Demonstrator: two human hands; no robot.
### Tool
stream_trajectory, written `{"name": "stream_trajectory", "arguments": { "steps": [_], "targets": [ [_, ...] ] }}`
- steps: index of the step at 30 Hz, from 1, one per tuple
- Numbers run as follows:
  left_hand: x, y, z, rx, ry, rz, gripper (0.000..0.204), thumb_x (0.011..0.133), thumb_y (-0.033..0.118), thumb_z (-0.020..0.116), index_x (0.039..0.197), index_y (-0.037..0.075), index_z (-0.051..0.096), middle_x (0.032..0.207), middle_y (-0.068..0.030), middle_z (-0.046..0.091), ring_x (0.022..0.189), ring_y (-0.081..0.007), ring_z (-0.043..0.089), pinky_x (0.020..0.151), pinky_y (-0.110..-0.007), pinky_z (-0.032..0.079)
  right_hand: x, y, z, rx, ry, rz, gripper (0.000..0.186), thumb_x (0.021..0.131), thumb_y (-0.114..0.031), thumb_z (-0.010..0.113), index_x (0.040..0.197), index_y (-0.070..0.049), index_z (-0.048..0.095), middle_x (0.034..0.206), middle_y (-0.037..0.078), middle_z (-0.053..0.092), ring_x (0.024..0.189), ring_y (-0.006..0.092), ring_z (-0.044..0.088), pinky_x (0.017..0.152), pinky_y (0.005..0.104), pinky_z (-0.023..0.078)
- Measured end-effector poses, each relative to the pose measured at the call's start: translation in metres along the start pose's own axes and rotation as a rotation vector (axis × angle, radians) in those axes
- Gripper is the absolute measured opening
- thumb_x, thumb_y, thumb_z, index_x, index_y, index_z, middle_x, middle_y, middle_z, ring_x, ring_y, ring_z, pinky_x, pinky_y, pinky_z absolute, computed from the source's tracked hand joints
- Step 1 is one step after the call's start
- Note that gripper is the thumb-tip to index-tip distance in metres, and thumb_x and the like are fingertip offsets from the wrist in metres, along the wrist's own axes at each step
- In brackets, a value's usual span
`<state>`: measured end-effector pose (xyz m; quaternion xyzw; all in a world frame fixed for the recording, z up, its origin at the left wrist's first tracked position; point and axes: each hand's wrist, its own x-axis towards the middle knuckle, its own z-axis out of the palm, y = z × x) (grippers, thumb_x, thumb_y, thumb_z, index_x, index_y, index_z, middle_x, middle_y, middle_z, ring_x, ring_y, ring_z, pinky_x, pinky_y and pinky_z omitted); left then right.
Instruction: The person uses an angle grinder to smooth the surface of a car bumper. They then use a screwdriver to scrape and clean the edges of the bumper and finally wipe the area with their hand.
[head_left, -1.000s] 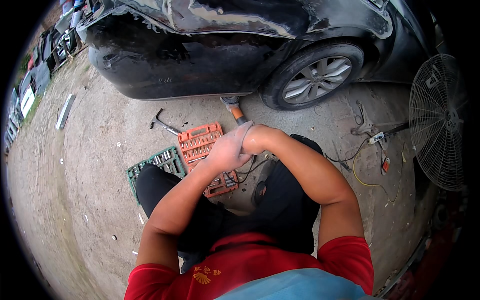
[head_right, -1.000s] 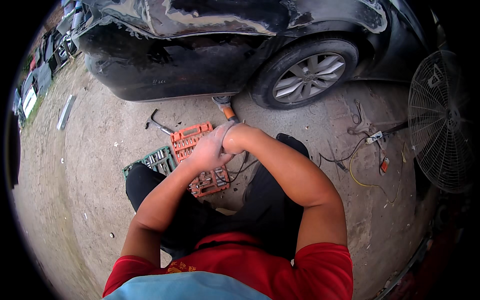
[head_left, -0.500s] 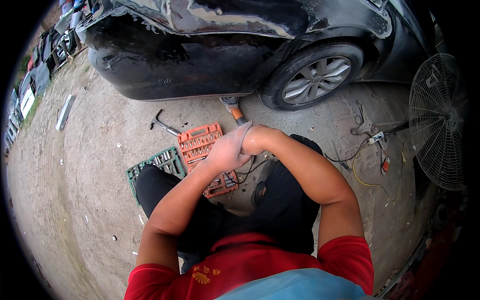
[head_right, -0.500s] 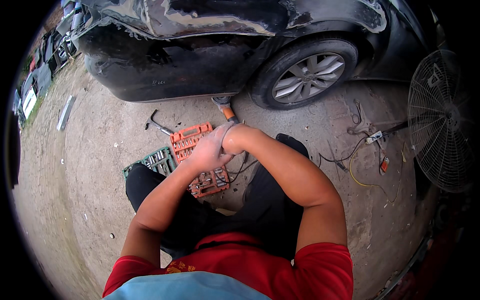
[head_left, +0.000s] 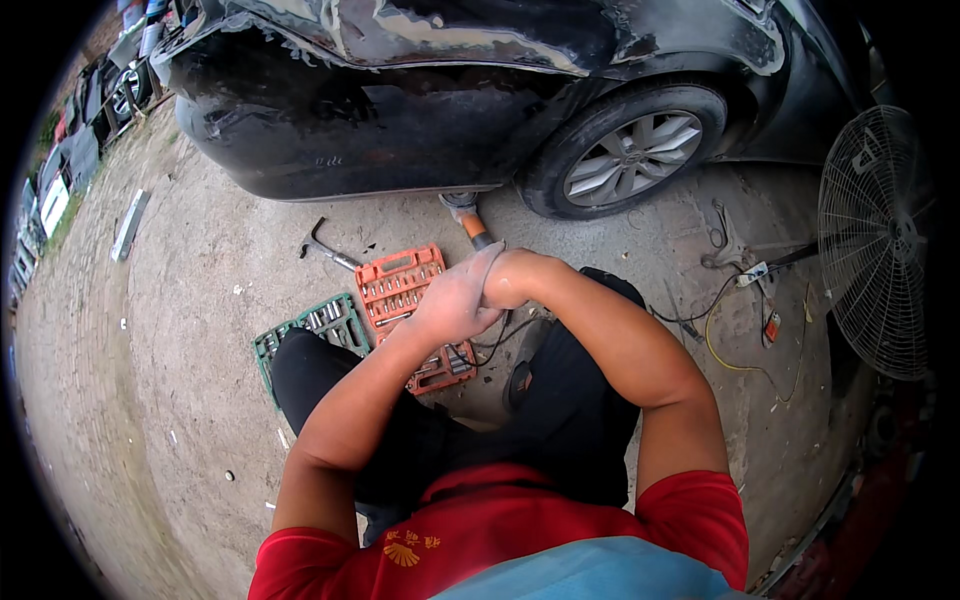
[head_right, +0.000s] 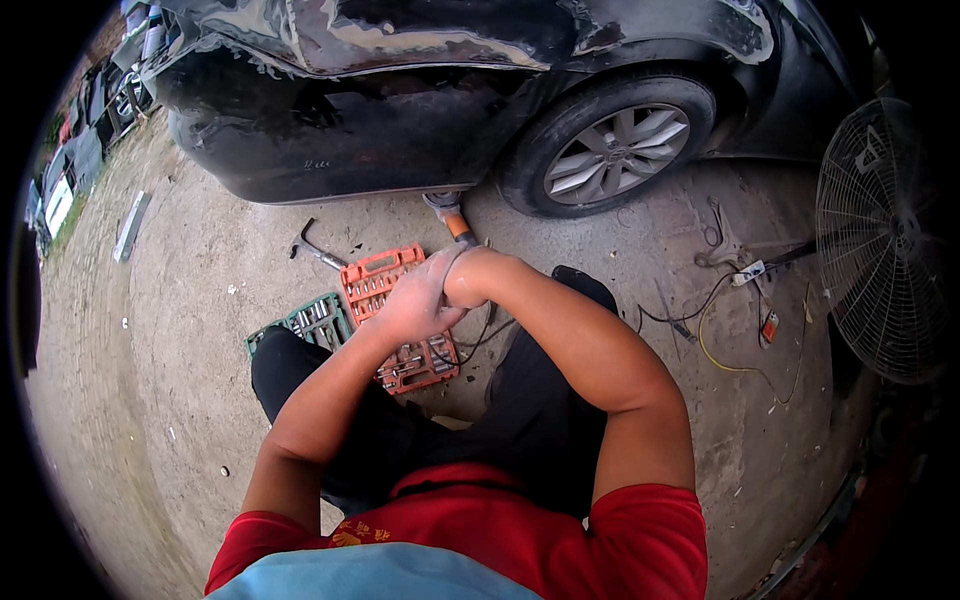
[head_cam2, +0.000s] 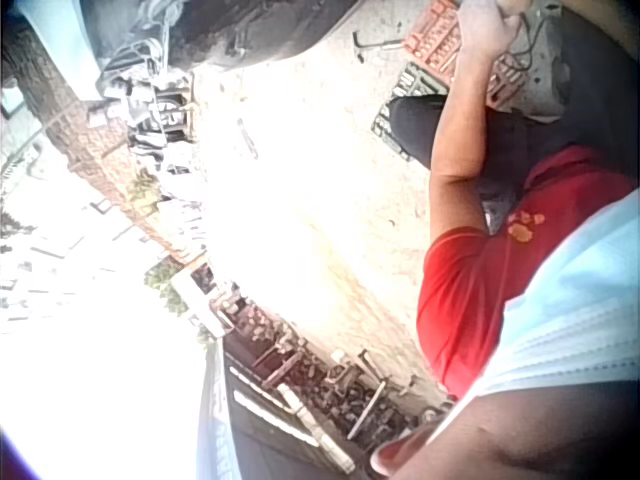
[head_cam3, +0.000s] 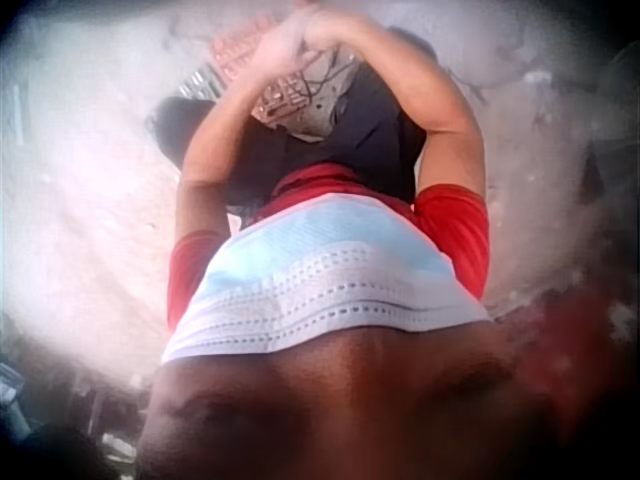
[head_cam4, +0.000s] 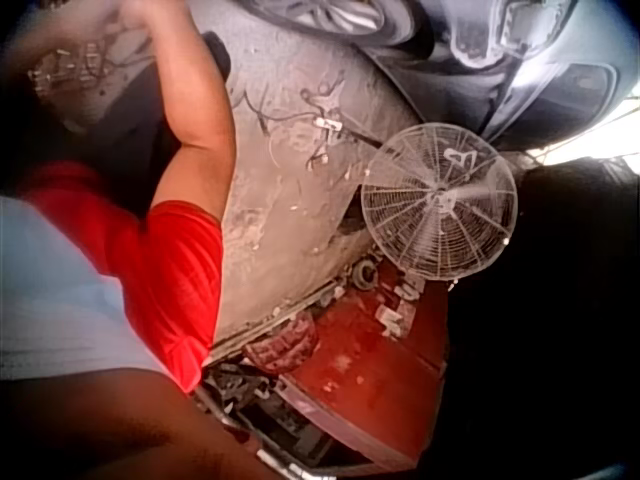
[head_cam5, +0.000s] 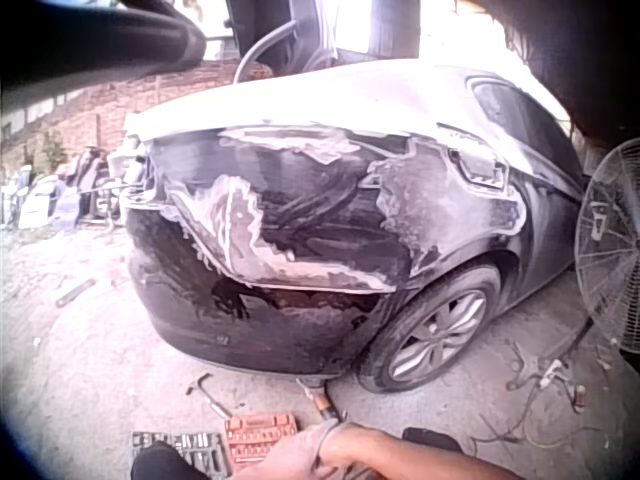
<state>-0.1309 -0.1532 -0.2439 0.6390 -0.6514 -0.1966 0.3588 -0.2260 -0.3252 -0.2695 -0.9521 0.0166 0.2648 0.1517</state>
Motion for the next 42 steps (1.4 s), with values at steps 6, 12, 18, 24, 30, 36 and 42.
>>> {"name": "stream_trajectory", "arguments": {
  "steps": [6,12,18,24,30,36,42],
  "targets": [
    [0.000,0.000,0.000,-0.003,0.007,0.007,0.096,0.089,0.023,0.086,0.170,0.003,0.038,0.152,-0.0302,0.064,0.134,-0.0500,0.067,0.110,-0.055,0.056,-0.004,-0.003,-0.004,0.005,-0.003,0.010,0.026,0.092,-0.021,0.076,0.112,-0.006,0.082,0.121,0.021,0.082,0.112,0.0430,0.077,0.093,0.0520,0.062],
    [-0.001,-0.002,0.002,0.023,0.067,0.050,0.094,0.087,0.025,0.087,0.168,0.003,0.043,0.145,-0.0286,0.070,0.129,-0.0474,0.071,0.106,-0.054,0.059,-0.014,-0.016,-0.020,-0.003,0.032,0.006,0.025,0.096,-0.026,0.077,0.115,-0.013,0.088,0.124,0.016,0.083,0.113,0.0382,0.079,0.095,0.0490,0.063],
    [-0.001,-0.001,0.001,0.015,0.069,0.045,0.094,0.087,0.024,0.087,0.168,0.003,0.044,0.144,-0.0281,0.070,0.129,-0.0471,0.070,0.106,-0.053,0.059,-0.022,-0.024,-0.031,0.012,0.007,0.040,0.025,0.097,-0.026,0.078,0.117,-0.014,0.088,0.127,0.015,0.083,0.114,0.0387,0.078,0.095,0.0493,0.063],
    [0.000,0.002,-0.001,0.006,0.038,0.011,0.093,0.088,0.024,0.086,0.168,0.003,0.044,0.146,-0.0281,0.069,0.130,-0.0475,0.070,0.107,-0.053,0.058,-0.028,-0.028,-0.036,0.015,0.016,0.050,0.024,0.096,-0.026,0.078,0.115,-0.015,0.088,0.127,0.014,0.083,0.114,0.0390,0.078,0.095,0.0499,0.063],
    [0.001,-0.002,0.002,-0.006,0.017,0.011,0.093,0.089,0.024,0.086,0.169,0.004,0.043,0.152,-0.0280,0.066,0.134,-0.0476,0.068,0.109,-0.053,0.058,-0.010,-0.006,-0.013,-0.008,-0.017,0.007,0.022,0.097,-0.025,0.076,0.112,-0.015,0.088,0.120,0.015,0.084,0.111,0.0393,0.078,0.093,0.0501,0.062],
    [-0.003,-0.004,0.001,-0.023,0.084,0.041,0.089,0.088,0.022,0.086,0.167,0.005,0.046,0.142,-0.0264,0.071,0.126,-0.0486,0.071,0.103,-0.054,0.060,-0.017,-0.015,-0.025,-0.028,0.023,-0.066,0.024,0.098,-0.027,0.074,0.113,-0.014,0.088,0.122,0.016,0.083,0.112,0.0396,0.078,0.095,0.0499,0.063],
    [-0.003,-0.003,0.000,-0.053,0.096,0.081,0.089,0.087,0.020,0.084,0.165,0.003,0.045,0.138,-0.0281,0.071,0.123,-0.0491,0.072,0.102,-0.054,0.060,-0.008,-0.001,-0.011,-0.039,0.002,-0.067,0.028,0.100,-0.029,0.074,0.120,-0.013,0.085,0.126,0.018,0.082,0.116,0.0410,0.077,0.098,0.0500,0.062]
  ]
}}
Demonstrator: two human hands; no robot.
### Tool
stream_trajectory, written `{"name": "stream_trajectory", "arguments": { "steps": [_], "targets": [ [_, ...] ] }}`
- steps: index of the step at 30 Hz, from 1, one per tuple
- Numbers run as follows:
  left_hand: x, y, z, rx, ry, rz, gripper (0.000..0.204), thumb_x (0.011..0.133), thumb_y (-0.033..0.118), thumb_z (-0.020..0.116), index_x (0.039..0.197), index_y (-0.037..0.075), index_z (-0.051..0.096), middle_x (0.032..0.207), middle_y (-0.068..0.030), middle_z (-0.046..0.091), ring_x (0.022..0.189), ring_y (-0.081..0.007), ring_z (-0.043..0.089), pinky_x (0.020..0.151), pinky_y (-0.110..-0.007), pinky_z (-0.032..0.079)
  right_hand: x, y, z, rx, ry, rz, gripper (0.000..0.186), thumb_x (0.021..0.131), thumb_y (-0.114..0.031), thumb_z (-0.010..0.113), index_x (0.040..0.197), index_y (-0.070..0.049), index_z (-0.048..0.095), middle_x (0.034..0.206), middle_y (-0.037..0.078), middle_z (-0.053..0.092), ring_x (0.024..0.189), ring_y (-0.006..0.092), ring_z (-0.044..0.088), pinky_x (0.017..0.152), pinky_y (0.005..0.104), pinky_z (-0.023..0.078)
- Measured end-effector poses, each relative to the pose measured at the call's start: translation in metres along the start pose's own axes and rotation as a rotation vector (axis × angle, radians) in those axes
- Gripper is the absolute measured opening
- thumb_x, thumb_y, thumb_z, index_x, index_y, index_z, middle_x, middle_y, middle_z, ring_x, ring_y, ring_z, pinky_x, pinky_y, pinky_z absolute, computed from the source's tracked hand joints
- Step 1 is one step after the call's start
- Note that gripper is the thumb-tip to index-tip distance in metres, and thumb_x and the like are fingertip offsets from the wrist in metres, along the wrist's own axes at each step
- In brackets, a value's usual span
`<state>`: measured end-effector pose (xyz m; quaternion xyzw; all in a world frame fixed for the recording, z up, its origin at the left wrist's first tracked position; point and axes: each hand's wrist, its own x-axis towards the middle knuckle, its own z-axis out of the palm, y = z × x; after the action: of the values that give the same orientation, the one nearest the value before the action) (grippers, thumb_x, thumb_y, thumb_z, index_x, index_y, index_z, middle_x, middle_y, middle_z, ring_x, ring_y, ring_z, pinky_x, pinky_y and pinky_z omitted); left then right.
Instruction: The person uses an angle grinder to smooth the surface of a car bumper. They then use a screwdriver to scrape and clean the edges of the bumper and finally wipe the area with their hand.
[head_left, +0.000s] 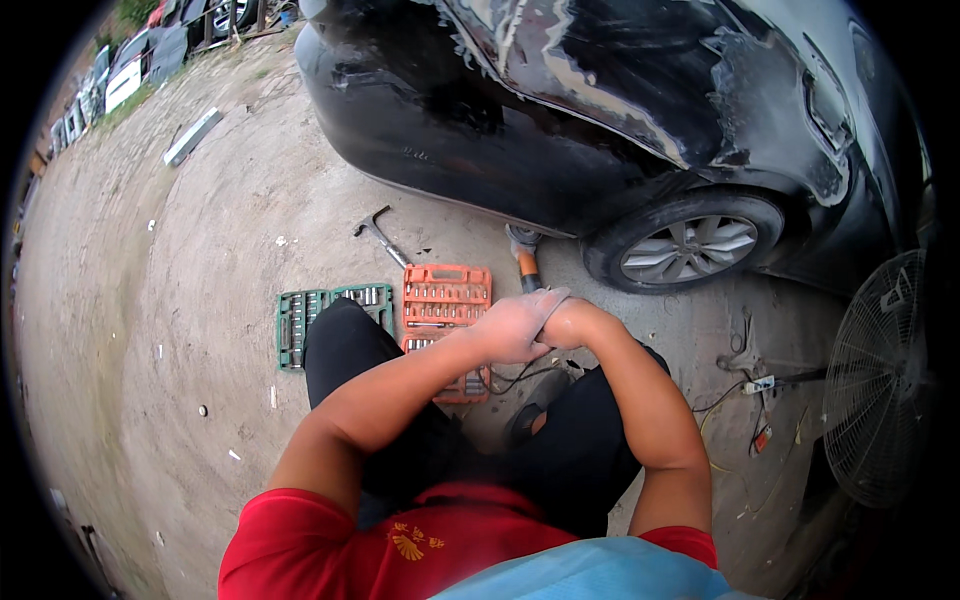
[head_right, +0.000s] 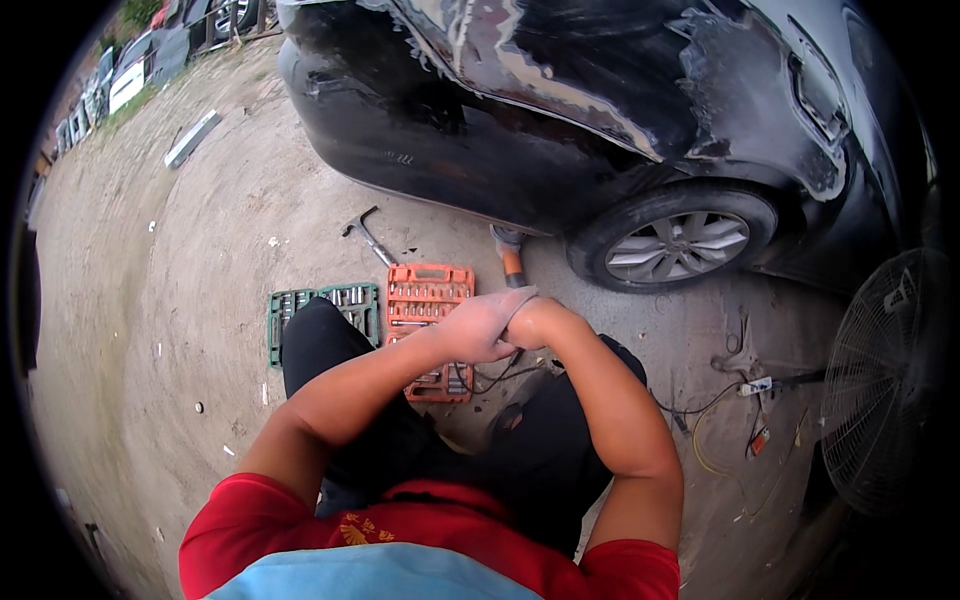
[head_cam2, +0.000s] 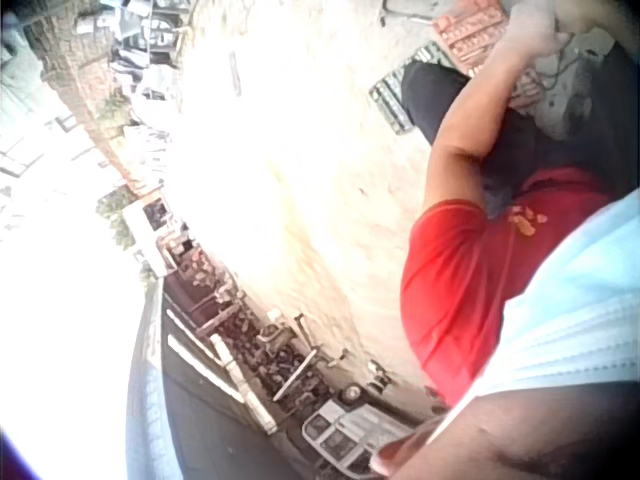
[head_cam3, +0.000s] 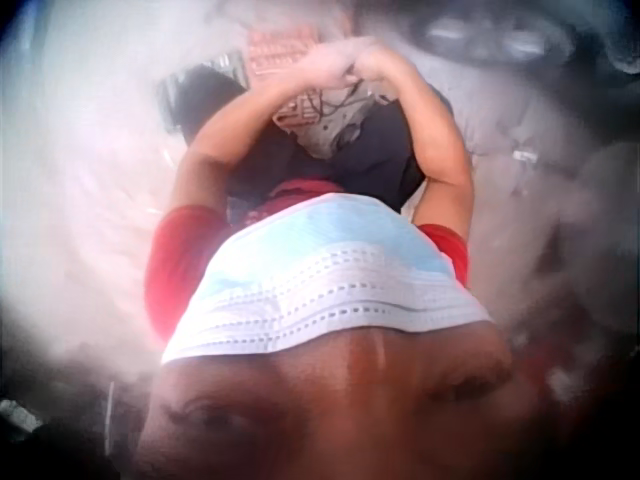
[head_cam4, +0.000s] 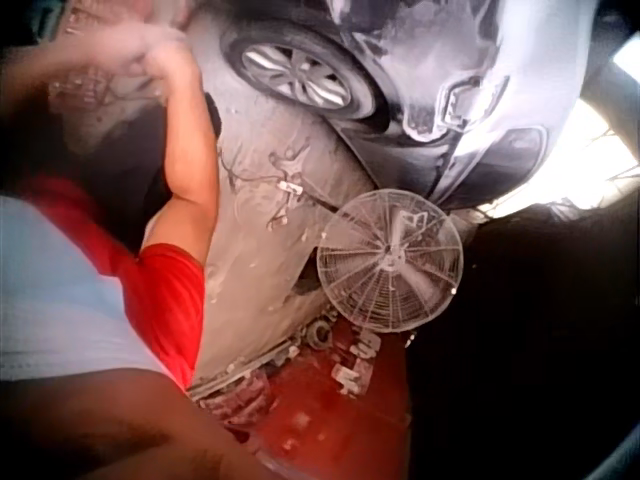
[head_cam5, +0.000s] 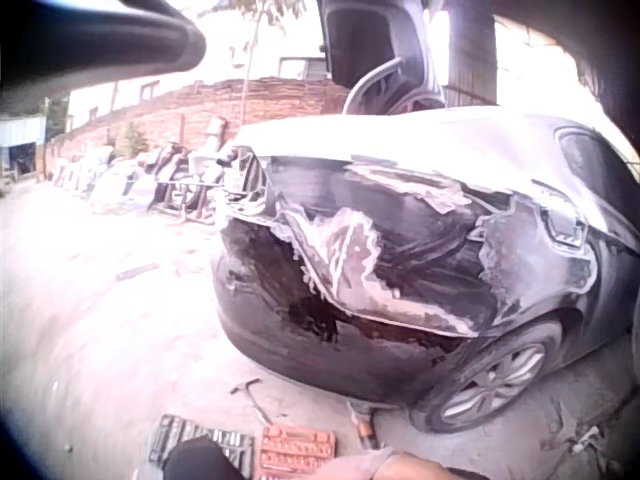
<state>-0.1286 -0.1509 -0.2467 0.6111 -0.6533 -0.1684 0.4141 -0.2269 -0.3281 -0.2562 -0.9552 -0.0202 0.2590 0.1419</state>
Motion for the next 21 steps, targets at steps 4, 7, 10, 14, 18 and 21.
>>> {"name": "stream_trajectory", "arguments": {
  "steps": [4,7,10,14,18,21],
  "targets": [
    [-0.002,-0.003,0.000,0.022,-0.043,-0.049,0.089,0.086,0.020,0.083,0.165,0.002,0.045,0.139,-0.0281,0.071,0.123,-0.0491,0.072,0.102,-0.054,0.060,-0.007,-0.014,-0.018,0.015,-0.009,-0.020,0.030,0.098,-0.026,0.076,0.123,-0.011,0.084,0.128,0.019,0.081,0.117,0.0417,0.076,0.099,0.0492,0.061],
    [-0.001,-0.001,0.000,0.016,-0.040,-0.044,0.089,0.086,0.019,0.082,0.165,0.002,0.045,0.136,-0.0280,0.071,0.121,-0.0489,0.072,0.102,-0.054,0.060,-0.013,-0.016,-0.021,-0.044,-0.044,-0.037,0.031,0.096,-0.021,0.076,0.125,-0.011,0.083,0.134,0.019,0.079,0.121,0.0422,0.074,0.102,0.0493,0.061],
    [-0.002,0.000,-0.005,0.042,-0.047,-0.069,0.089,0.085,0.018,0.082,0.164,0.001,0.046,0.137,-0.0267,0.070,0.123,-0.0472,0.071,0.105,-0.054,0.059,-0.018,-0.032,-0.036,-0.032,-0.028,-0.023,0.035,0.096,-0.018,0.075,0.129,-0.010,0.081,0.140,0.019,0.076,0.126,0.0421,0.072,0.105,0.0492,0.059],
    [0.000,-0.006,-0.009,0.133,0.025,0.016,0.087,0.084,0.015,0.081,0.162,0.001,0.047,0.143,-0.0237,0.068,0.132,-0.0440,0.068,0.111,-0.052,0.057,-0.021,-0.033,-0.036,0.073,0.102,0.046,0.042,0.097,-0.018,0.073,0.138,-0.009,0.076,0.144,0.021,0.074,0.133,0.0423,0.069,0.110,0.0489,0.057],
    [0.004,-0.009,-0.012,0.142,0.072,0.032,0.084,0.085,0.013,0.081,0.162,0.002,0.049,0.149,-0.0234,0.065,0.140,-0.0441,0.063,0.116,-0.052,0.054,-0.020,-0.030,-0.034,0.093,0.256,0.061,0.046,0.099,-0.020,0.072,0.143,-0.009,0.073,0.147,0.022,0.072,0.135,0.0430,0.067,0.111,0.0500,0.056],
    [0.006,-0.010,-0.013,0.159,0.100,0.055,0.084,0.084,0.013,0.082,0.160,0.000,0.050,0.151,-0.0249,0.063,0.142,-0.0455,0.060,0.119,-0.053,0.052,-0.016,-0.028,-0.032,0.079,0.291,0.068,0.047,0.098,-0.020,0.073,0.143,-0.009,0.071,0.147,0.021,0.071,0.135,0.0437,0.066,0.110,0.0511,0.056]
  ]
}}
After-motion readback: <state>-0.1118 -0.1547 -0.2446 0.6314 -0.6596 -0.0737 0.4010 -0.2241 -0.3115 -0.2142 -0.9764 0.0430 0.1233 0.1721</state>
